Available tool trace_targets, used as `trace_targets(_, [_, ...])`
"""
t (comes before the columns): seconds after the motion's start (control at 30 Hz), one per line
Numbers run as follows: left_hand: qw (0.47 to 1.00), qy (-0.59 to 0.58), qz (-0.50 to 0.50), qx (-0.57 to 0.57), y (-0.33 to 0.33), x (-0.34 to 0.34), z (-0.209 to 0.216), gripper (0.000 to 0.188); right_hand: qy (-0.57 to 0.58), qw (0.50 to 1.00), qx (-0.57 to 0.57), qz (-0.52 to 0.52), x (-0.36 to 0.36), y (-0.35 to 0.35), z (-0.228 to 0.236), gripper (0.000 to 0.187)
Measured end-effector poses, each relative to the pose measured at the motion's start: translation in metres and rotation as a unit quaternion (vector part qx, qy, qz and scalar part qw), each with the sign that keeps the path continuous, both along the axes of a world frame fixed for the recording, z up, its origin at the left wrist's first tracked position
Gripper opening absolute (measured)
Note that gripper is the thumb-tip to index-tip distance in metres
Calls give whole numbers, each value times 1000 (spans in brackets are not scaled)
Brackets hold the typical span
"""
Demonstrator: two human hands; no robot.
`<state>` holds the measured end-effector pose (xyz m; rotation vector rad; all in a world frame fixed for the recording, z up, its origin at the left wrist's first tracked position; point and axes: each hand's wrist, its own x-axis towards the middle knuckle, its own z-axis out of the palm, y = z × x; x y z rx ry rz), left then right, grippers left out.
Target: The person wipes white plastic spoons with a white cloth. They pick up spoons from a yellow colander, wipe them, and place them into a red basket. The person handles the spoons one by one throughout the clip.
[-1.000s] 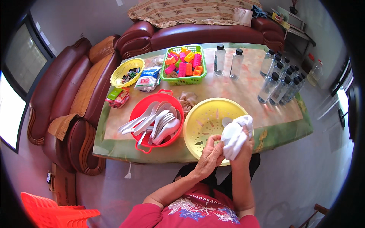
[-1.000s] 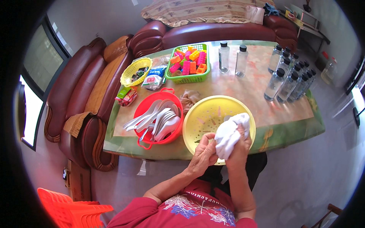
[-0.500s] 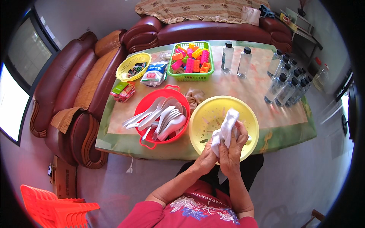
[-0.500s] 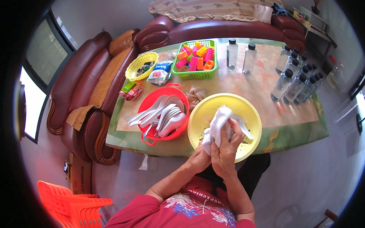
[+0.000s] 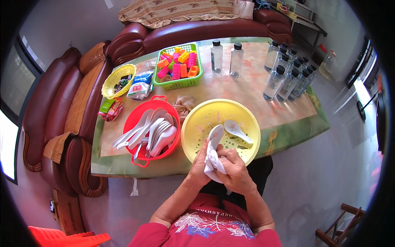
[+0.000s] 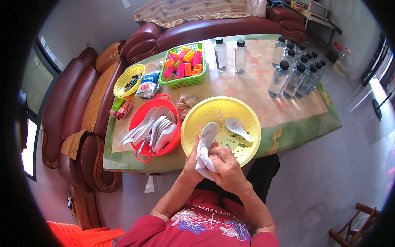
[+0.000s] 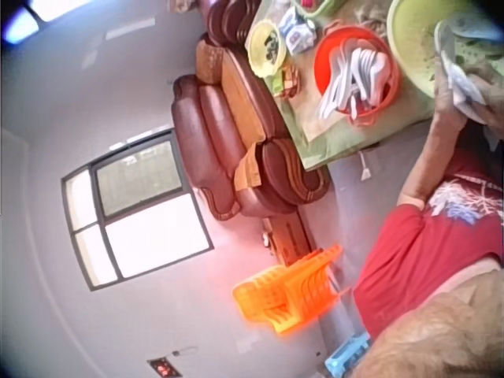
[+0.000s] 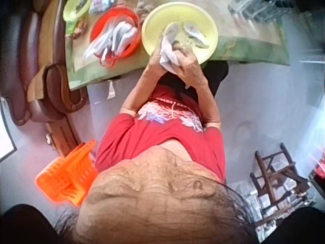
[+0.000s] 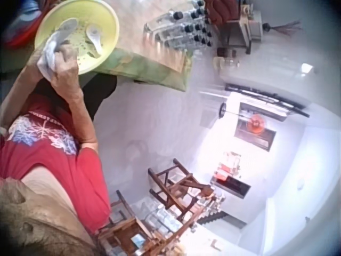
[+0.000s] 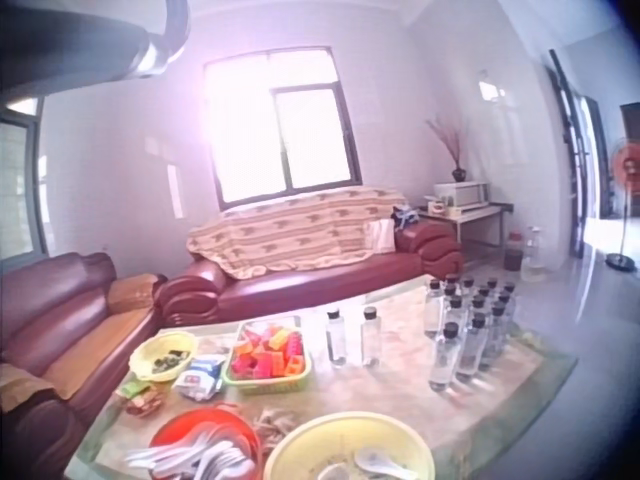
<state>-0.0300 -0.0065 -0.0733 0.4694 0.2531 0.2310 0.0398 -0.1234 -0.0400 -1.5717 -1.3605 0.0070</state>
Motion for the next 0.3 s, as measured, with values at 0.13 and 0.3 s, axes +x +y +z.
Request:
trace_targets(0.13, [967,-161,-119,-157,12,1,-22,48,272,941,78,-185,5,4,12,28])
trace_targets(0.3, [998,65,-13,18,-14,8,22,49,55,952,115,-278,21,46,-3,34])
